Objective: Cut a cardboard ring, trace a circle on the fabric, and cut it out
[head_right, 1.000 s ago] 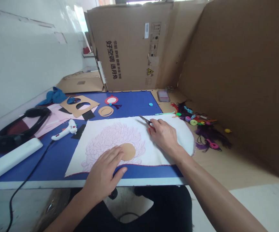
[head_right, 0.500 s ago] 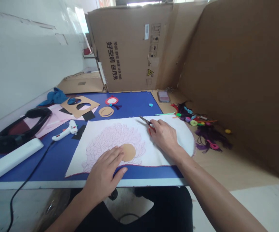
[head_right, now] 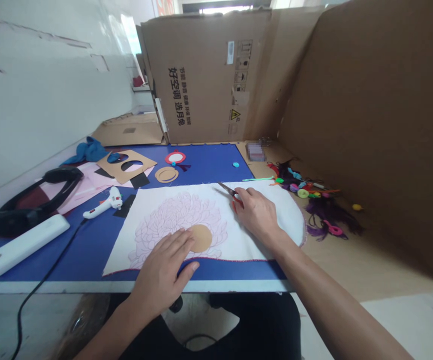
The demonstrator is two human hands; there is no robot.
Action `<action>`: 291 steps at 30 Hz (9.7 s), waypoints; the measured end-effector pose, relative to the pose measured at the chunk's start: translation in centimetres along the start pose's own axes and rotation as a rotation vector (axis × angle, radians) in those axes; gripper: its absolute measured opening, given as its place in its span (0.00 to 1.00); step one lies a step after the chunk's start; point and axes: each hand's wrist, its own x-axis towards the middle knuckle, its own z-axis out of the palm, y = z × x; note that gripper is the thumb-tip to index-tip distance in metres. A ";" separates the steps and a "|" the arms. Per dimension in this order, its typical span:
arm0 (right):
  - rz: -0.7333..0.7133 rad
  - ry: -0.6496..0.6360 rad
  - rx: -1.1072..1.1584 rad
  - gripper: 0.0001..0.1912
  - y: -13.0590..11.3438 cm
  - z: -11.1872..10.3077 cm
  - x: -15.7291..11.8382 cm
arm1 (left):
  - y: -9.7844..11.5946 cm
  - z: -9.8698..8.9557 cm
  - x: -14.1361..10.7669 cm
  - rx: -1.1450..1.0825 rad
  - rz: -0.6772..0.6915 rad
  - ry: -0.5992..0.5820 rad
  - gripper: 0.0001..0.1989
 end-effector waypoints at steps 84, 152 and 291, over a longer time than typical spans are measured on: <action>-0.015 0.005 0.003 0.13 -0.1 -0.2 -0.1 | 0.3 -0.7 0.2 0.011 0.063 -0.049 0.21; 0.016 -0.017 -0.016 0.15 0.7 -0.2 0.7 | -9.5 -1.6 2.1 0.249 -0.367 -0.187 0.33; 0.011 0.012 -0.029 0.14 1.2 0.7 0.7 | -1.2 0.0 2.7 -0.161 0.040 -0.043 0.25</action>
